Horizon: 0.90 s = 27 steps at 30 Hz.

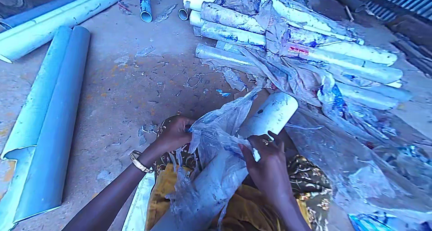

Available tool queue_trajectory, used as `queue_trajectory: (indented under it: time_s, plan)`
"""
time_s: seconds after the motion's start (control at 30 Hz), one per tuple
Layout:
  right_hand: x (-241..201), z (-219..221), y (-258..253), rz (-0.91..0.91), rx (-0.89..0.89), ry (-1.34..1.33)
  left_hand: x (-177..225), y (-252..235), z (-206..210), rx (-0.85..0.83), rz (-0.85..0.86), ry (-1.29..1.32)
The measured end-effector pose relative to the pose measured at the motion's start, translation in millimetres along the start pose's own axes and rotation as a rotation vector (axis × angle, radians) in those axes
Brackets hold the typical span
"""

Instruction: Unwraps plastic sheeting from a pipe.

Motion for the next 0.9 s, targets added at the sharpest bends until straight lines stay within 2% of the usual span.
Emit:
queue_trajectory:
  time_s: [0.07,0.33,0.53,0.63,0.7,0.8,0.9]
  plan:
    - [13,-8,13,0.042,0.018,-0.051,0,-1,3,0.007,-0.010,-0.012]
    - [35,-25,58,0.143,0.124,-0.200,17,-11,21,0.068,0.016,-0.375]
    - [43,-34,79,0.169,0.205,-0.282,20,-15,27,0.124,0.107,-0.420]
    - [65,-28,68,0.214,0.261,-0.410,19,-26,34,0.089,0.109,-0.553]
    - [70,-25,55,0.253,0.287,-0.522,19,-31,39,-0.005,0.093,-0.592]
    - [54,-27,28,0.185,0.263,-0.583,29,-23,30,-0.134,0.097,-0.477]
    - [41,-26,10,0.154,0.221,-0.662,44,5,4,-0.069,0.209,-0.417]
Point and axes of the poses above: each hand's wrist, its own y-axis away from the middle knuckle, its own z-axis out of the palm, x = y × z, the point moved 9 cm from there along -y, towards the middle knuckle, and after that the axes turned 10 degrees about -y, right-handed, at the moved point
